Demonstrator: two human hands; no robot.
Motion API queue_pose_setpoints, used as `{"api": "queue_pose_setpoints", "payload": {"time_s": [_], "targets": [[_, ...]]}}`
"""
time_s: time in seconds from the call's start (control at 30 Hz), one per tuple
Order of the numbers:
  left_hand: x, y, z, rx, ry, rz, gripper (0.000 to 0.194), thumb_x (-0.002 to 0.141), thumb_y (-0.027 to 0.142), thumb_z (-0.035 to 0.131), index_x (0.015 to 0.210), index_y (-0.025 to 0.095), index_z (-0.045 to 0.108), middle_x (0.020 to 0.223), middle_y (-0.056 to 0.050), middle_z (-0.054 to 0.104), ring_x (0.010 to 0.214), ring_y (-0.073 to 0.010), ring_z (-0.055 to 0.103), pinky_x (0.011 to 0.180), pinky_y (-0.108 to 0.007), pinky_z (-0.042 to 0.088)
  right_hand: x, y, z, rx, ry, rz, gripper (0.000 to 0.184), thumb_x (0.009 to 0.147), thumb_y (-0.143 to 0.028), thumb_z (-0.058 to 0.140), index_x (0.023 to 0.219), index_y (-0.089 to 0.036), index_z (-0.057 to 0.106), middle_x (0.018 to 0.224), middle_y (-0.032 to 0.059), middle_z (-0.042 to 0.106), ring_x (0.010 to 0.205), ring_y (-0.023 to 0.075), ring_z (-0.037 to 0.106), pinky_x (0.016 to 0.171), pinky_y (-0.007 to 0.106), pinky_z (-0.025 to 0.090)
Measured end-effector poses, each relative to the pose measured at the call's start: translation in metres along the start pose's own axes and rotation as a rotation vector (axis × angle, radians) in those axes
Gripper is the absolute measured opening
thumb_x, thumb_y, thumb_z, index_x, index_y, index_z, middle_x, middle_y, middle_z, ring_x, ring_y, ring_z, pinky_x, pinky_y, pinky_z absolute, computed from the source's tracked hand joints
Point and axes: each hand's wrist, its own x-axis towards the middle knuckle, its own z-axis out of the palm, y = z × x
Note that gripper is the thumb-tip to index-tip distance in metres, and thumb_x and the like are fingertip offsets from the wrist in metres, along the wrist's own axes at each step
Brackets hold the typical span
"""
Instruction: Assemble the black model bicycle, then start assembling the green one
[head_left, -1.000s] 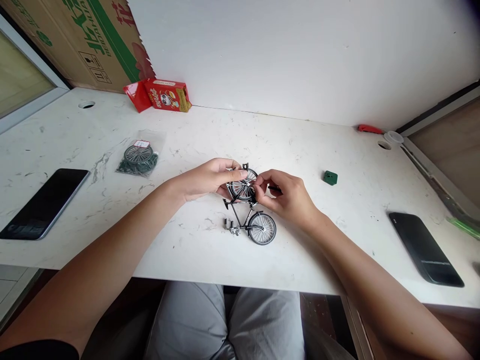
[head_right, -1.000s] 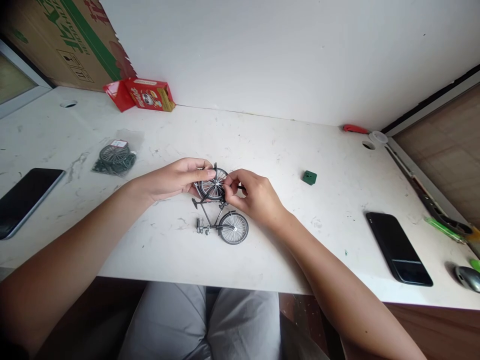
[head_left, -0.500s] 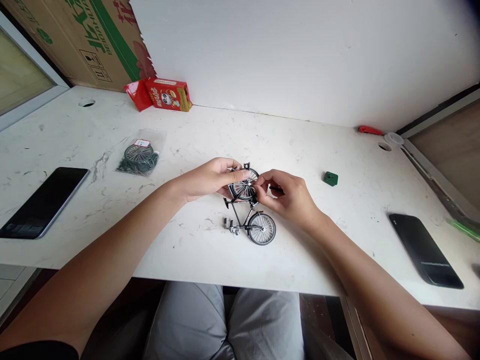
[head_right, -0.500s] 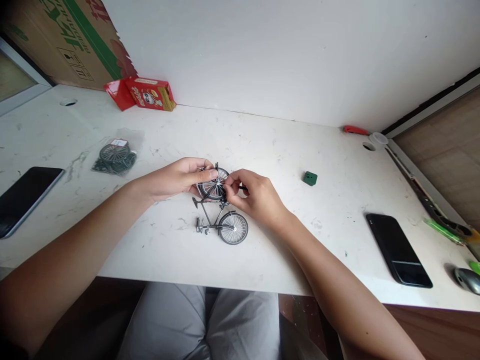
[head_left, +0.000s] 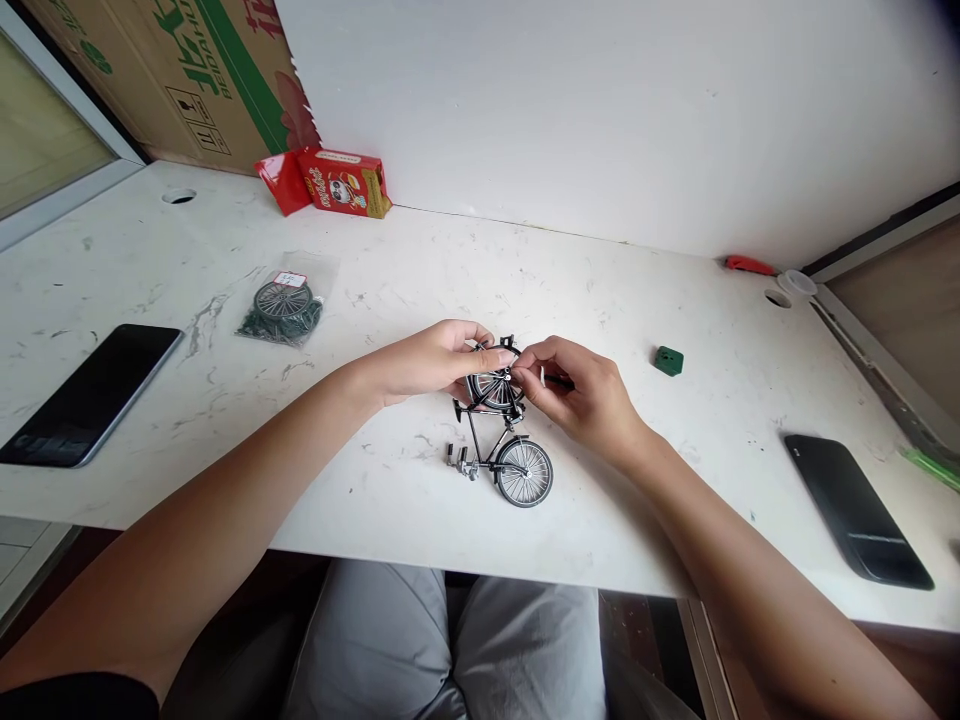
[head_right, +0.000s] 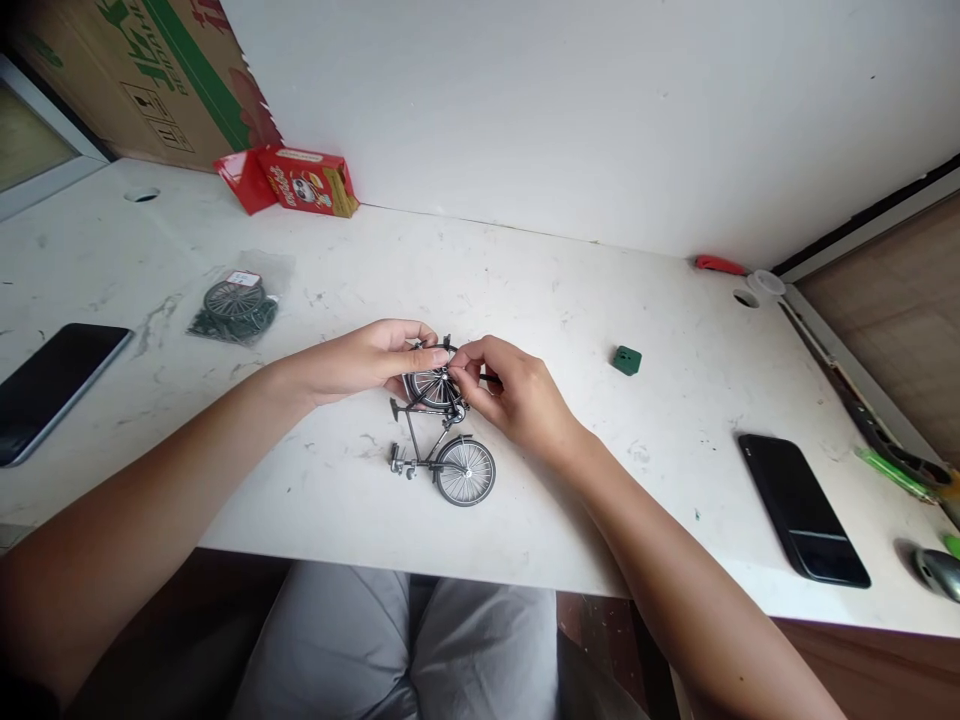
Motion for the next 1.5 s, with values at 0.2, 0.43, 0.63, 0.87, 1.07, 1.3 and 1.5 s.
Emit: {"api": "queue_pose_setpoints", "payload": {"time_s": [0.2, 0.43, 0.63, 0.87, 1.07, 1.3, 1.5], "targets": [[0.001, -0.003, 0.000, -0.013, 0.000, 0.013, 0.045, 0.085, 0.052, 0.083, 0.105, 0.017, 0.064, 0.104, -0.008, 0.069, 0.083, -0.0169, 0.067, 0.068, -0.029, 0.054, 0.001, -0.002, -0.002, -0.015, -0.037, -0.012, 0.006, 0.104, -0.026, 0.062, 0.103, -0.021, 0.066, 0.083, 0.0002, 0.067, 0.063, 0.0098, 0.053, 0.059, 0.027, 0.042], [0.001, -0.005, -0.001, -0.002, -0.007, 0.013, 0.047, 0.087, 0.051, 0.081, 0.115, 0.017, 0.068, 0.109, -0.009, 0.072, 0.080, -0.0154, 0.066, 0.070, -0.030, 0.054, 0.002, -0.004, -0.005, -0.016, -0.071, -0.013, 0.006, 0.105, -0.025, 0.060, 0.104, -0.021, 0.064, 0.087, 0.0021, 0.068, 0.067, 0.0119, 0.058, 0.061, 0.028, 0.045], [0.002, -0.003, 0.002, 0.022, 0.041, -0.009, 0.045, 0.090, 0.051, 0.079, 0.115, 0.017, 0.066, 0.096, -0.007, 0.073, 0.076, -0.0155, 0.065, 0.069, -0.030, 0.052, 0.002, -0.003, -0.007, -0.044, -0.092, -0.045, 0.005, 0.105, -0.025, 0.060, 0.105, -0.021, 0.063, 0.091, 0.0028, 0.069, 0.069, 0.0118, 0.060, 0.061, 0.027, 0.047], [0.000, -0.001, 0.007, 0.030, 0.096, -0.015, 0.043, 0.090, 0.049, 0.080, 0.113, 0.016, 0.065, 0.096, -0.008, 0.073, 0.078, -0.0171, 0.067, 0.070, -0.031, 0.052, 0.002, -0.004, -0.008, -0.058, -0.102, -0.054, 0.005, 0.106, -0.025, 0.058, 0.105, -0.021, 0.062, 0.094, 0.0044, 0.069, 0.070, 0.0123, 0.060, 0.061, 0.028, 0.048], [-0.003, 0.001, 0.010, 0.026, 0.129, -0.017, 0.051, 0.084, 0.053, 0.085, 0.111, 0.016, 0.064, 0.087, -0.008, 0.072, 0.075, -0.0189, 0.068, 0.066, -0.032, 0.053, 0.004, -0.011, -0.012, -0.064, -0.121, -0.026, 0.006, 0.106, -0.025, 0.058, 0.103, -0.021, 0.063, 0.092, 0.0051, 0.069, 0.071, 0.0139, 0.060, 0.063, 0.030, 0.049], [-0.007, 0.003, 0.010, 0.032, 0.140, 0.000, 0.053, 0.083, 0.048, 0.086, 0.119, 0.015, 0.066, 0.102, -0.012, 0.076, 0.086, -0.0222, 0.072, 0.074, -0.036, 0.058, 0.004, -0.015, -0.019, -0.085, -0.139, -0.011, 0.007, 0.106, -0.025, 0.058, 0.104, -0.022, 0.063, 0.093, 0.0051, 0.069, 0.071, 0.0138, 0.060, 0.062, 0.030, 0.048], [-0.008, 0.003, 0.014, 0.068, 0.126, 0.020, 0.042, 0.086, 0.046, 0.083, 0.111, 0.014, 0.070, 0.096, -0.011, 0.076, 0.085, -0.0219, 0.073, 0.073, -0.035, 0.059, 0.003, -0.016, -0.023, -0.099, -0.169, -0.003, 0.009, 0.107, -0.028, 0.057, 0.106, -0.022, 0.064, 0.095, 0.0060, 0.071, 0.070, 0.0143, 0.060, 0.062, 0.032, 0.048]]}}
